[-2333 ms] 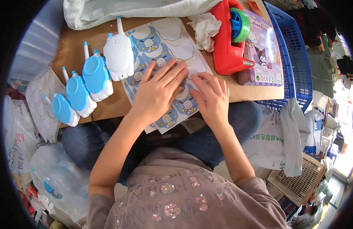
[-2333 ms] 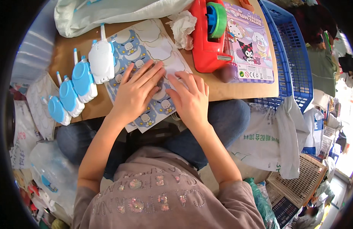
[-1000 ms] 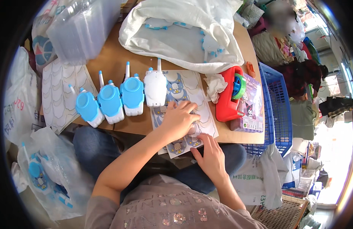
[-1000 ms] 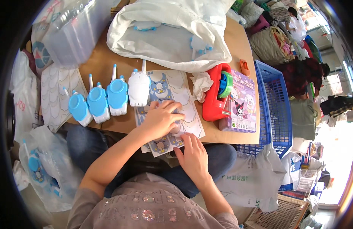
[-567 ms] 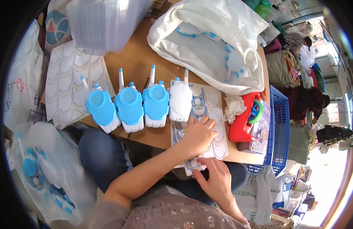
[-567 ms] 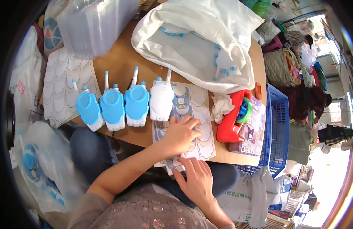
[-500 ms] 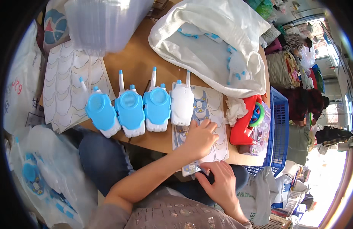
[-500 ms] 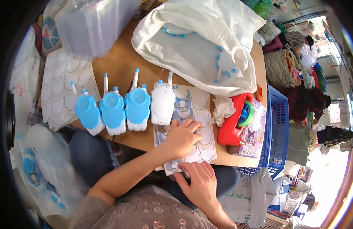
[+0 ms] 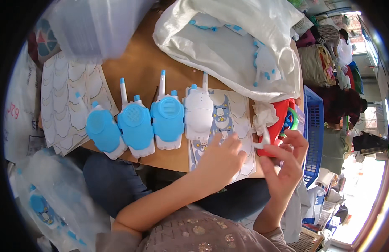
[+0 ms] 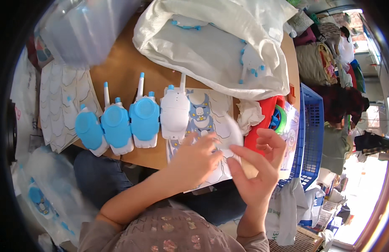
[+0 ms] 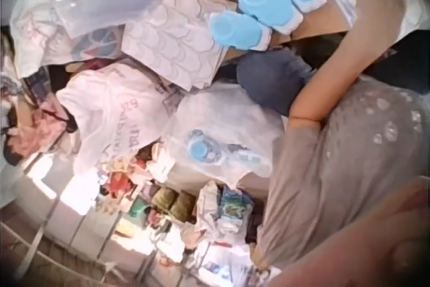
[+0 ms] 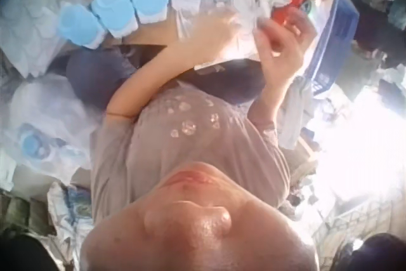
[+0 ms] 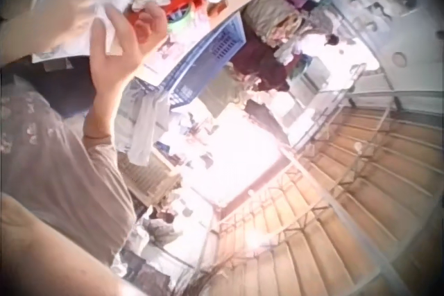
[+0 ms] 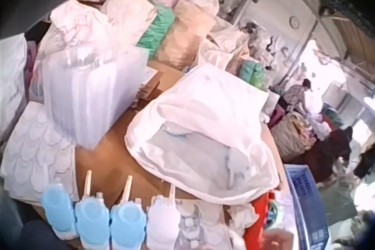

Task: Applying decorative character stickers to plastic toy walkie-talkies.

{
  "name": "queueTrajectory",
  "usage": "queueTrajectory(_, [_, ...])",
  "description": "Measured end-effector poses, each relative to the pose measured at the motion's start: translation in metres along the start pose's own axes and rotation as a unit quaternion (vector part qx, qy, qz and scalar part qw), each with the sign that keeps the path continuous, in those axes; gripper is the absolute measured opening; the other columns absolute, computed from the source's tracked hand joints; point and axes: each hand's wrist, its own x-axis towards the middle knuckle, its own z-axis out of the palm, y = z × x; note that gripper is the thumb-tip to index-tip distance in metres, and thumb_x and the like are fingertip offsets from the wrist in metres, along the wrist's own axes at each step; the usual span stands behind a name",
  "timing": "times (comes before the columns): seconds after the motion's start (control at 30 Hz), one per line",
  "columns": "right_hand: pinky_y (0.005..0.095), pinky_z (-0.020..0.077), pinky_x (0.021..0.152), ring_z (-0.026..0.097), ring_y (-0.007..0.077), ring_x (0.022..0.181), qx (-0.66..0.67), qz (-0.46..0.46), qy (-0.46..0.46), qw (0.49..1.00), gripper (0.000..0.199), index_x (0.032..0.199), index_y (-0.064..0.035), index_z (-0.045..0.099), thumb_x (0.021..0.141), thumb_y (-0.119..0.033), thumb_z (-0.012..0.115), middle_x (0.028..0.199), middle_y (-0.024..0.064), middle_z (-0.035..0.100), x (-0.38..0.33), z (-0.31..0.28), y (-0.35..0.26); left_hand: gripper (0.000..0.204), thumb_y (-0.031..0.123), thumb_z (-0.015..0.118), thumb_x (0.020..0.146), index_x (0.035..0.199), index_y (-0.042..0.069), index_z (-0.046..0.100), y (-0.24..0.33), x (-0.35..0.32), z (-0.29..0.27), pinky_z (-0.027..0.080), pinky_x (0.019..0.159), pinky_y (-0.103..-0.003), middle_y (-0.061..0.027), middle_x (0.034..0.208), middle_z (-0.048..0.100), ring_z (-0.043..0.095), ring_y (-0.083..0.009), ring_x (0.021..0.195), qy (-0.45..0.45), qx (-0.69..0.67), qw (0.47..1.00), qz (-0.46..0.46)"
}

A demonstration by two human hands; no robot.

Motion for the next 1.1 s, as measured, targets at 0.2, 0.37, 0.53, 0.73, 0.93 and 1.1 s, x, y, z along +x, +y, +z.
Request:
queueTrajectory(0.2, [0.0273, 0.0453, 0.071, 0.054, 0.0179, 0.092, 0.036, -0.038, 0.069, 0.996, 0.038, 0.108, -0.0014, 0.072, 0.07, 0.003, 0.074, 0.116, 0.0094, 0.053, 0.001, -0.007, 0.015, 0.107, 0.024, 0.085, 0.061, 0.151, 0.019, 0.027, -0.028, -0.01, -0.102, 0.014, 0.116, -0.056, -0.0138, 0.146, 0.04, 0.024, -0.0355, 0.144, 0.038, 0.256, 0.941, -0.22])
queueTrajectory(0.37, [0.0205, 0.0454, 0.055, 0.059, 0.0099, 0.07, 0.104, -0.034, 0.046, 0.993, 0.036, 0.11, -0.0042, 0.072, 0.075, 0.004, 0.072, 0.11, 0.0115, 0.067, -0.006, 0.003, 0.036, 0.115, 0.02, 0.085, 0.065, 0.154, 0.017, 0.013, -0.035, -0.014, -0.091, 0.006, 0.116, -0.062, -0.0166, 0.144, 0.043, 0.026, -0.0326, 0.143, -0.03, 0.19, 0.958, -0.215])
queueTrajectory(0.53, [0.0178, 0.0403, 0.05, 0.053, 0.0057, 0.057, 0.098, 0.053, 0.007, 0.994, 0.031, 0.108, -0.0036, 0.07, 0.078, 0.002, 0.073, 0.102, 0.006, 0.069, -0.02, 0.008, 0.039, 0.114, 0.018, 0.086, 0.064, 0.153, 0.012, 0.015, -0.035, -0.02, -0.076, 0.007, 0.112, -0.067, -0.0089, 0.133, 0.052, 0.033, -0.0315, 0.14, 0.021, 0.189, 0.962, -0.197])
queueTrajectory(0.73, [0.0247, 0.049, 0.065, 0.063, 0.017, 0.091, 0.177, 0.082, 0.01, 0.981, 0.071, 0.137, -0.0088, 0.047, 0.073, -0.003, 0.078, 0.14, 0.0123, 0.044, -0.027, 0.031, 0.056, 0.112, 0.017, 0.087, 0.059, 0.15, 0.006, 0.022, -0.022, -0.02, -0.063, 0.009, 0.109, -0.069, -0.0106, 0.129, 0.052, 0.038, -0.0317, 0.136, 0.045, 0.202, 0.967, -0.15])
queueTrajectory(0.93, [0.0399, 0.0512, 0.093, 0.051, 0.0325, 0.127, 0.236, 0.052, -0.053, 0.969, 0.101, 0.153, -0.0082, 0.013, 0.075, 0.002, 0.077, 0.157, 0.0136, 0.02, -0.038, 0.085, 0.029, 0.109, 0.009, 0.083, 0.056, 0.148, 0.001, 0.025, 0.007, -0.027, -0.041, 0.008, 0.111, -0.064, -0.0142, 0.133, 0.046, 0.042, -0.0314, 0.13, 0.099, 0.11, 0.985, -0.087])
queueTrajectory(1.1, [0.0283, 0.0591, 0.071, 0.056, 0.0317, 0.122, 0.405, 0.232, -0.044, 0.883, 0.093, 0.153, -0.0096, 0.011, 0.077, 0.019, 0.057, 0.157, 0.0134, 0.014, -0.045, 0.09, 0.03, 0.103, -0.005, 0.073, 0.068, 0.151, 0.0, 0.012, 0.007, -0.032, -0.034, 0.032, 0.111, -0.049, -0.0221, 0.142, 0.039, 0.037, -0.0394, 0.135, 0.108, -0.02, 0.994, -0.029])
